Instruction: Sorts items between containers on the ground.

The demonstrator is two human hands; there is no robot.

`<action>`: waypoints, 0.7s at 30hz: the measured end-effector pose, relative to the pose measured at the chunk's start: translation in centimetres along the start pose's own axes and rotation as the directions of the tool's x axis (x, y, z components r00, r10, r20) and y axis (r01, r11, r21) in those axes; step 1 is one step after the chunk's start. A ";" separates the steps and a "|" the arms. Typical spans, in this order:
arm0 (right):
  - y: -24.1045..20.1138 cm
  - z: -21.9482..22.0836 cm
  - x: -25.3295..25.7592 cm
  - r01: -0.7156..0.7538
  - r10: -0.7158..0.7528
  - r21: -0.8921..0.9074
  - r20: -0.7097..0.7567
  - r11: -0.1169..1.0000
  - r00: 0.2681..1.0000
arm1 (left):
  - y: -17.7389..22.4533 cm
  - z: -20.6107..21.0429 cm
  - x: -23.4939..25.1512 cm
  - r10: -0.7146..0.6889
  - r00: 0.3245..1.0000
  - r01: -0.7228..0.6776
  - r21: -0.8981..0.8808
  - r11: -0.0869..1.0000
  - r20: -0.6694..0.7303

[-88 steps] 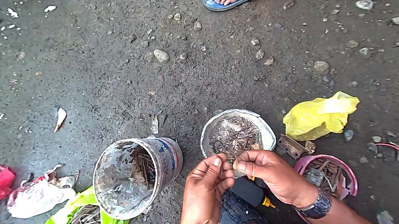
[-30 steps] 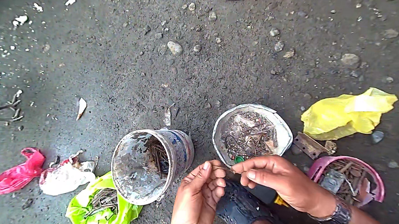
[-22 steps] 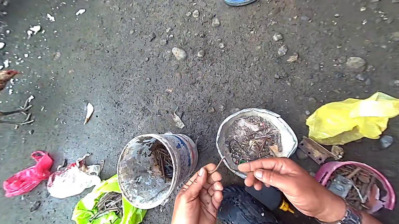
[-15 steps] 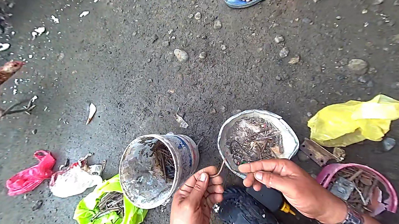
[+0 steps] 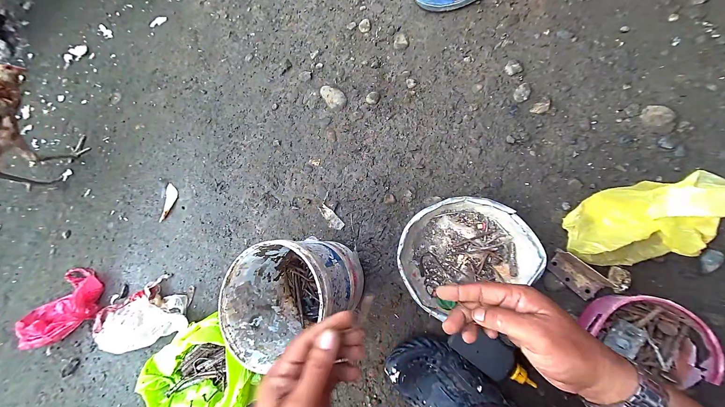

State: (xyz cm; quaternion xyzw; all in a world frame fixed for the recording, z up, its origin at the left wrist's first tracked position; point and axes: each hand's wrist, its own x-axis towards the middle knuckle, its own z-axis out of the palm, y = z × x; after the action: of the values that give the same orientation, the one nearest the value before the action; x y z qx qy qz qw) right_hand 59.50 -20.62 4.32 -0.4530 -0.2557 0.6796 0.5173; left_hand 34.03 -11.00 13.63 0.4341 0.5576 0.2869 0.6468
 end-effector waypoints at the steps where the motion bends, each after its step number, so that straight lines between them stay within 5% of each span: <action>1: 0.1 -0.2 0.0 -0.015 0.014 0.059 0.018 0.998 1.000 | 0.6 -1.4 0.0 0.064 0.997 -0.061 0.064 0.996 -0.046; 5: 0.3 -0.9 -0.3 -0.066 0.036 0.314 0.100 0.947 0.994 | 1.2 -5.4 1.9 0.219 0.951 -0.104 0.439 0.892 -0.219; 8: 0.4 -0.7 -0.2 -0.039 -0.033 0.369 0.187 0.929 0.982 | 0.5 -5.6 2.9 0.363 0.913 -0.142 0.687 0.713 -0.188; 10: 0.5 -0.4 -0.5 -0.003 -0.099 0.346 0.276 0.938 0.956 | 0.4 -3.0 2.0 0.403 0.912 -0.251 0.669 0.700 -0.079; 13: 0.8 -0.2 -0.7 0.015 -0.125 0.252 0.424 0.968 0.897 | -0.2 1.9 0.0 0.155 0.957 -0.260 0.488 0.833 0.246; 18: -0.3 -2.1 -1.4 0.139 -0.019 -0.314 0.357 0.939 0.934 | -4.9 5.3 0.1 0.062 0.928 -0.240 0.462 0.853 0.368; 21: -0.6 -2.5 -1.7 0.119 -0.032 -0.160 0.464 0.980 0.885 | -6.6 5.9 0.5 -0.013 0.848 -0.214 0.365 0.906 0.530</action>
State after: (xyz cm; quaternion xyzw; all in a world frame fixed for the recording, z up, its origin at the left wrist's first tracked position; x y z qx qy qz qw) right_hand 62.07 -22.31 4.31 -0.3152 -0.4499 0.7199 0.4242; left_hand 39.10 -15.01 7.63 0.6504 0.3852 0.0696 0.6510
